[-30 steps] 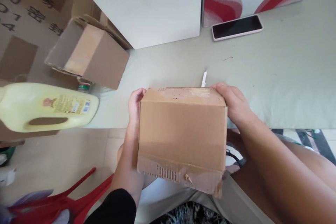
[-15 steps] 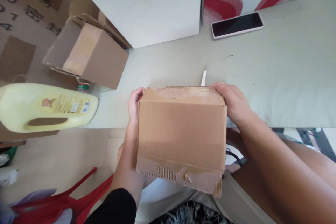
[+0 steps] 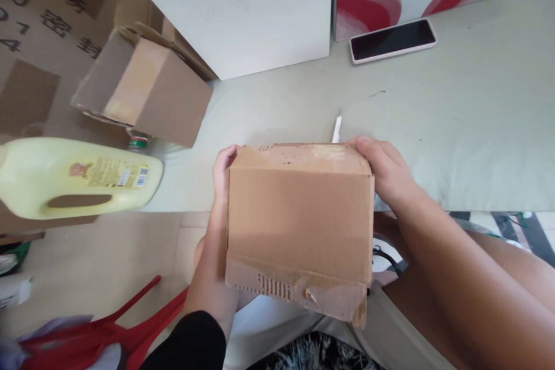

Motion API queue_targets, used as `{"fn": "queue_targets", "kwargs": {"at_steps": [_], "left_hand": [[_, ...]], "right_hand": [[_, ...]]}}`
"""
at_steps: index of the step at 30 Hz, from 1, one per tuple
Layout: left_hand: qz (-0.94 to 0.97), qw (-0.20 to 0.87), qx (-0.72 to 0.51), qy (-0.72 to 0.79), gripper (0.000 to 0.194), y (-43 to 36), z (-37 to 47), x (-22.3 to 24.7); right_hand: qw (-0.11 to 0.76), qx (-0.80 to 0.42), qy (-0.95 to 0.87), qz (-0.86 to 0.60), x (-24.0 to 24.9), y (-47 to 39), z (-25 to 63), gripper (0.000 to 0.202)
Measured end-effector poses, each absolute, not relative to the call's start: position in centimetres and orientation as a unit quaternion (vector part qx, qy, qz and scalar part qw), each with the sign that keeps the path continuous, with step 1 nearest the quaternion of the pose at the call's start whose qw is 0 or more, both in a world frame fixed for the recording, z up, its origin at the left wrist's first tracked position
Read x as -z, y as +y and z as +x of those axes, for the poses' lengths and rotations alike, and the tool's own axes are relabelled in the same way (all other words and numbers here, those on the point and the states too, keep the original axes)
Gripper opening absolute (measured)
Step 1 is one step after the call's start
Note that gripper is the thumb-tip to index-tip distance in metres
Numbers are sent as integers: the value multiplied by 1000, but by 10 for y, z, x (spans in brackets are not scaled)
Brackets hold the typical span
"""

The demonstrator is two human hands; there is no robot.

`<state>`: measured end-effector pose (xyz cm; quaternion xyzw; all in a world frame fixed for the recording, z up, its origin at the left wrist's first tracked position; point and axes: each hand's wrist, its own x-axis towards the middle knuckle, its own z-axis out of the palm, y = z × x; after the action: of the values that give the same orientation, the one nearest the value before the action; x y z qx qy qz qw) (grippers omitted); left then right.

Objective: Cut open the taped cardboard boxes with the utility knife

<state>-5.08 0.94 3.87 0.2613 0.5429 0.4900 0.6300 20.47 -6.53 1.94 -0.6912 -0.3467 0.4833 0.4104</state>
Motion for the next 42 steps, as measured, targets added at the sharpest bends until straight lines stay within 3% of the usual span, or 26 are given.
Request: {"fn": "queue_targets", "kwargs": {"at_steps": [42], "left_hand": [[266, 637, -468, 552, 41, 7, -55, -35]], "right_hand": [[406, -476, -359, -692, -24, -64, 203, 39]]}}
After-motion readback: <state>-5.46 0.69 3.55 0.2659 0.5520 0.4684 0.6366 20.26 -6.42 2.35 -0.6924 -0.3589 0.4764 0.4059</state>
